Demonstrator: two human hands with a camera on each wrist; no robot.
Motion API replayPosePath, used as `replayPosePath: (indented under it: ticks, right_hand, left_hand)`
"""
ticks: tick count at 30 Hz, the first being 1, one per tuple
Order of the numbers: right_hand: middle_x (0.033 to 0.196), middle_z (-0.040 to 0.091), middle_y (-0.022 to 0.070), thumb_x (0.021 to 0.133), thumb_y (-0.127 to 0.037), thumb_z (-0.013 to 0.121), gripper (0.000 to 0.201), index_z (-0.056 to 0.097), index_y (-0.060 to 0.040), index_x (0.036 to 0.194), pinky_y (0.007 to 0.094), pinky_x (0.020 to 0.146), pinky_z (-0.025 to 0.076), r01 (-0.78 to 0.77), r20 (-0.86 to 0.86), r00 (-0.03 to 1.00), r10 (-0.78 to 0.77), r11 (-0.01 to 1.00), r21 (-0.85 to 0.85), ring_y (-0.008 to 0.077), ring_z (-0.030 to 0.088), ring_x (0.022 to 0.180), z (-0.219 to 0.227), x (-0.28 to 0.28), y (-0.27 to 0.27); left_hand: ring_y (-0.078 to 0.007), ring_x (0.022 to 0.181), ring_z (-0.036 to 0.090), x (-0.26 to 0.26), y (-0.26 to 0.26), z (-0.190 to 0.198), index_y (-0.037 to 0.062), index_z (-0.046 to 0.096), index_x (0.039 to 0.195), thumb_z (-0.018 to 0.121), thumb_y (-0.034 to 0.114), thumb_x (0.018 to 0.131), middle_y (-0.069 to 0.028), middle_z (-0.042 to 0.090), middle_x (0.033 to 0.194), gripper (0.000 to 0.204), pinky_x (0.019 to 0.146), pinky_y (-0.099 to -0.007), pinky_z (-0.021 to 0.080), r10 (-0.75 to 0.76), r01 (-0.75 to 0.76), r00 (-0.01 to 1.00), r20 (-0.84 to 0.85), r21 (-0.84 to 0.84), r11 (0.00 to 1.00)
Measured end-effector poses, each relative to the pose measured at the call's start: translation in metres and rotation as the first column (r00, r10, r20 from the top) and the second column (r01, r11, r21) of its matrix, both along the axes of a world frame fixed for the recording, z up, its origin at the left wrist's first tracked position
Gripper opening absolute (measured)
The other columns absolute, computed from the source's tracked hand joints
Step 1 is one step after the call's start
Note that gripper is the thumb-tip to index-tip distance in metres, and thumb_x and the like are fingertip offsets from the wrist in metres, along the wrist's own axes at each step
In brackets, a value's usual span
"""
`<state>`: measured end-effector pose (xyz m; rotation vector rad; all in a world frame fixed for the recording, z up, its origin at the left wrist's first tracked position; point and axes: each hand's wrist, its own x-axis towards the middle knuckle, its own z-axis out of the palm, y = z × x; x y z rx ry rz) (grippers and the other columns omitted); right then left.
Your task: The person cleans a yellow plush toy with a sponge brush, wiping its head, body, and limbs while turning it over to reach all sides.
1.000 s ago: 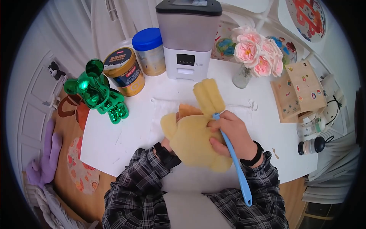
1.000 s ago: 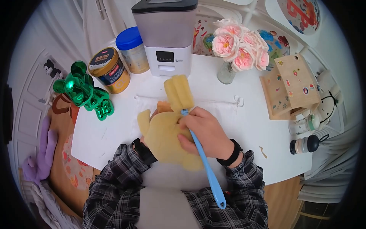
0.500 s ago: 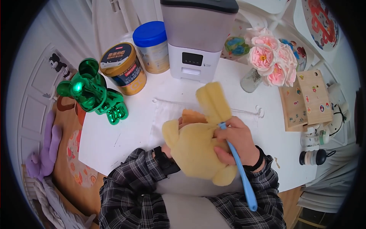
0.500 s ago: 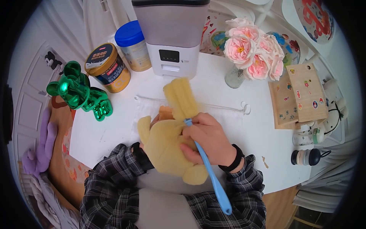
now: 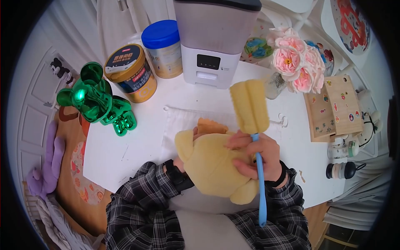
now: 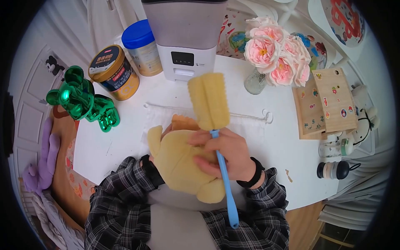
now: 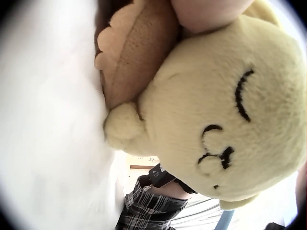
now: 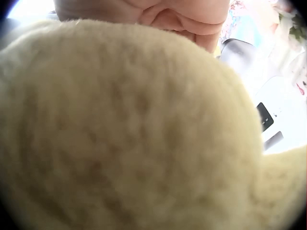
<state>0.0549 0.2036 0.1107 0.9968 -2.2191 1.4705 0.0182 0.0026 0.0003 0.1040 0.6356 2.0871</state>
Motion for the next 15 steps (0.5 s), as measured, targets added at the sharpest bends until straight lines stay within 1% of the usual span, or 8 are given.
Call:
replayPosePath:
  ticks: [1, 2, 4, 6, 8, 10, 12, 15]
  right_hand:
    - [0.086, 0.068, 0.0179, 0.066, 0.005, 0.073, 0.033, 0.046, -0.0062, 0.081, 0.0413, 0.078, 0.051, -0.008, 0.026, 1.000, 0.008, 1.000, -0.003, 0.0317, 0.065, 0.087, -0.003, 0.001, 0.000]
    - [0.086, 0.068, 0.0179, 0.067, 0.006, 0.073, 0.032, 0.046, -0.0059, 0.080, 0.0404, 0.076, 0.052, -0.016, 0.050, 0.999, 0.017, 1.000, -0.005, 0.0316, 0.065, 0.085, -0.008, 0.004, 0.001]
    - [0.087, 0.068, 0.0178, 0.067, 0.007, 0.072, 0.030, 0.047, -0.0053, 0.080, 0.0384, 0.071, 0.053, -0.028, 0.067, 0.997, 0.027, 1.000, 0.013, 0.0309, 0.066, 0.080, -0.012, 0.007, 0.000]
    - [0.088, 0.069, 0.0176, 0.067, 0.007, 0.072, 0.028, 0.050, -0.0046, 0.080, 0.0362, 0.068, 0.054, -0.030, 0.061, 0.998, 0.027, 0.998, 0.053, 0.0298, 0.067, 0.075, -0.013, 0.008, -0.001]
    - [0.088, 0.069, 0.0172, 0.068, 0.007, 0.071, 0.026, 0.052, -0.0042, 0.081, 0.0356, 0.068, 0.054, 0.010, -0.002, 1.000, -0.009, 0.999, 0.052, 0.0284, 0.067, 0.073, -0.007, 0.007, -0.001]
    - [0.087, 0.069, 0.0171, 0.070, 0.005, 0.070, 0.022, 0.054, -0.0039, 0.082, 0.0350, 0.067, 0.053, 0.039, -0.020, 0.999, -0.038, 0.999, 0.038, 0.0276, 0.067, 0.072, -0.005, 0.005, -0.002]
    - [0.085, 0.069, 0.0171, 0.075, 0.000, 0.068, 0.016, 0.055, -0.0037, 0.084, 0.0344, 0.067, 0.053, 0.048, 0.013, 0.999, -0.048, 0.999, 0.012, 0.0273, 0.067, 0.072, -0.006, 0.007, -0.004]
    - [0.090, 0.071, 0.0079, 0.079, -0.011, 0.069, 0.014, 0.059, -0.0060, 0.087, 0.0296, 0.057, 0.048, -0.041, 0.054, 0.998, 0.040, 0.999, 0.027, 0.0225, 0.061, 0.063, -0.006, 0.002, 0.000]
  left_hand:
    - [-0.0232, 0.121, 0.049, 0.000, -0.001, 0.001, 0.0043, 0.050, 0.125, 0.055, 0.030, 0.093, -0.0106, 0.053, 0.128, 0.042, 0.101, -0.0409, 0.042, -0.012, -0.005, 0.984, -0.176, -0.094, 0.996]
    - [-0.0230, 0.121, 0.049, 0.000, -0.004, 0.001, 0.0055, 0.047, 0.128, 0.054, 0.035, 0.093, -0.0109, 0.052, 0.128, 0.047, 0.100, -0.0399, 0.043, -0.077, -0.100, 0.830, -0.553, -0.282, 0.954]
    - [-0.0219, 0.119, 0.050, -0.002, -0.009, 0.002, 0.0066, 0.045, 0.128, 0.056, 0.042, 0.090, -0.0103, 0.052, 0.126, 0.053, 0.098, -0.0388, 0.044, -0.225, -0.399, 0.345, -0.911, -0.359, 0.844]
    - [-0.0200, 0.117, 0.051, -0.004, -0.011, 0.000, 0.0066, 0.048, 0.125, 0.061, 0.043, 0.087, -0.0086, 0.054, 0.123, 0.055, 0.097, -0.0386, 0.044, -0.291, -0.614, -0.075, -0.954, -0.186, 0.767]
    - [-0.0219, 0.117, 0.051, 0.004, -0.004, -0.016, 0.0051, 0.052, 0.124, 0.058, 0.031, 0.090, -0.0099, 0.055, 0.124, 0.043, 0.098, -0.0385, 0.043, 0.063, -0.347, 0.551, -0.832, -0.160, 0.924]
    - [-0.0227, 0.116, 0.052, 0.003, 0.000, -0.009, 0.0036, 0.053, 0.124, 0.056, 0.024, 0.092, -0.0108, 0.056, 0.124, 0.037, 0.099, -0.0378, 0.043, 0.116, -0.199, 0.798, -0.592, -0.077, 0.977]
    - [-0.0224, 0.114, 0.054, -0.002, -0.003, 0.002, 0.0019, 0.052, 0.124, 0.054, 0.023, 0.094, -0.0114, 0.057, 0.123, 0.037, 0.098, -0.0365, 0.043, 0.036, -0.139, 0.786, -0.617, -0.120, 0.983]
    - [-0.0228, 0.114, 0.055, -0.003, -0.005, -0.004, 0.0059, 0.052, 0.125, 0.063, 0.032, 0.087, -0.0108, 0.058, 0.122, 0.048, 0.097, -0.0392, 0.044, 0.061, -0.258, 0.630, -0.774, -0.135, 0.957]
